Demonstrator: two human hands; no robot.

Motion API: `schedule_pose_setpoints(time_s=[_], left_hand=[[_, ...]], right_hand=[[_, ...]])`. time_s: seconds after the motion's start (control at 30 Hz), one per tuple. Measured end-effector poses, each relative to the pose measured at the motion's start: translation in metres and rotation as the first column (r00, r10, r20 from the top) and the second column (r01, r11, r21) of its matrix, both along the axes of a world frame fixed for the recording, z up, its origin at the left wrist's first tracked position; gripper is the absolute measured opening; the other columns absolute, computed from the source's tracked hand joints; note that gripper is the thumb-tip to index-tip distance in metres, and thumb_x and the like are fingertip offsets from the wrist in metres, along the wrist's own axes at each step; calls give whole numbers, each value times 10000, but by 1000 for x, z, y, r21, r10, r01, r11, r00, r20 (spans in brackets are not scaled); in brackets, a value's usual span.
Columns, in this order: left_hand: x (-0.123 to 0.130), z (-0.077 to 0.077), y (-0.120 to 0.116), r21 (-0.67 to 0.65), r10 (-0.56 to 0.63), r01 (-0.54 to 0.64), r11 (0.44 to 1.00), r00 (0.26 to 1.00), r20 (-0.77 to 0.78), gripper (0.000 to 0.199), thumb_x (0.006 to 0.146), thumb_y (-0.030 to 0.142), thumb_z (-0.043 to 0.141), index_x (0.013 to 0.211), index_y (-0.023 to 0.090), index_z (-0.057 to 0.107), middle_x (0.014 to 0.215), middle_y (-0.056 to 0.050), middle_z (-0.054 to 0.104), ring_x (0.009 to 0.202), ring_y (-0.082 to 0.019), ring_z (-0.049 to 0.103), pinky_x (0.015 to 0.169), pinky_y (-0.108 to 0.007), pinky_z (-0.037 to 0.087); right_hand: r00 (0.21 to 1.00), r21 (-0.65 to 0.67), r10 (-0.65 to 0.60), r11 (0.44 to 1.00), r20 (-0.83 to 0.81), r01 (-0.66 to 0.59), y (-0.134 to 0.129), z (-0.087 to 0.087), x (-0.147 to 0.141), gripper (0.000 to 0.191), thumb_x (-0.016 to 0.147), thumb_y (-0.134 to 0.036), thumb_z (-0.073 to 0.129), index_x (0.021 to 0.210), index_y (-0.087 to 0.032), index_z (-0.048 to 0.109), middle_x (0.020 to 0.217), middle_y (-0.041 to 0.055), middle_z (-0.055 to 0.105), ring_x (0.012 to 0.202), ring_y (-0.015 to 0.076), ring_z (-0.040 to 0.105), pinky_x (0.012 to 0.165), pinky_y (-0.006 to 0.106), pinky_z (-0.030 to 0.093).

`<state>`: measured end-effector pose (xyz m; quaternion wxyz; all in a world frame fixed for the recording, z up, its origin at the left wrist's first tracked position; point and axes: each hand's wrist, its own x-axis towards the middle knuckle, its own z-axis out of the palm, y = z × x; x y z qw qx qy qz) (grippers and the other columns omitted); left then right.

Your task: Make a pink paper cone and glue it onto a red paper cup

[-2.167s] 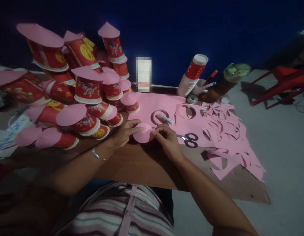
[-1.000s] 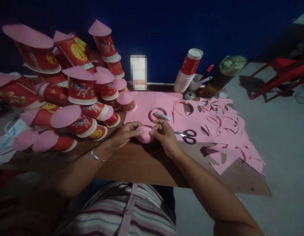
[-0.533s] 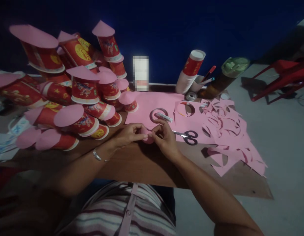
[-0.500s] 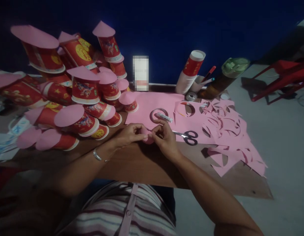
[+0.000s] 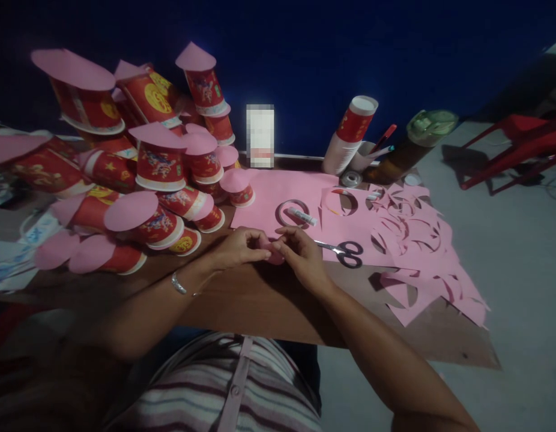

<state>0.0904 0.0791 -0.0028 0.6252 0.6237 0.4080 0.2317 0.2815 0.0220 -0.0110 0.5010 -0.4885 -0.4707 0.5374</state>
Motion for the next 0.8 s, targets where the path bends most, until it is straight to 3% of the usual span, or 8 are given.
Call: schedule_pose_setpoints(time_s=[0.17, 0.43, 0.6, 0.8], left_hand=[[2, 0, -2, 10, -16, 15, 1000, 1000, 6, 197, 657, 319, 767, 668, 168, 642, 682, 15, 652, 673, -119, 560, 668, -261, 424], [1, 1, -2, 49, -20, 21, 999, 1000, -14, 200, 682, 320, 768, 674, 169, 638, 689, 11, 650, 694, -125, 558, 669, -259, 428], [1, -1, -2, 45, -27, 28, 999, 999, -22, 210, 676, 328, 764, 673, 170, 627, 663, 25, 620, 663, -121, 528, 644, -260, 398], [0, 3, -3, 6, -38, 38, 999, 998, 46, 228, 686, 331, 795, 665, 166, 640, 691, -2, 659, 688, -137, 564, 682, -278, 422]], right_hand=[[995, -60, 33, 998, 89, -27, 0, 2, 3, 370, 784, -539, 855, 742, -208, 695, 710, -7, 661, 693, 157, 571, 684, 306, 469], [998, -77, 37, 997, 50, -33, 1, 6, 4, 421, 769, -581, 859, 685, -210, 678, 669, -16, 649, 673, 155, 559, 697, 305, 469], [999, -49, 21, 999, 39, -19, 2, 4, 3, 427, 812, -623, 813, 721, -218, 713, 734, -2, 687, 767, 184, 625, 805, 334, 511], [999, -116, 23, 993, 23, -20, 1, 0, 2, 394, 705, -546, 923, 695, -213, 712, 670, -10, 667, 657, 153, 555, 654, 302, 438]])
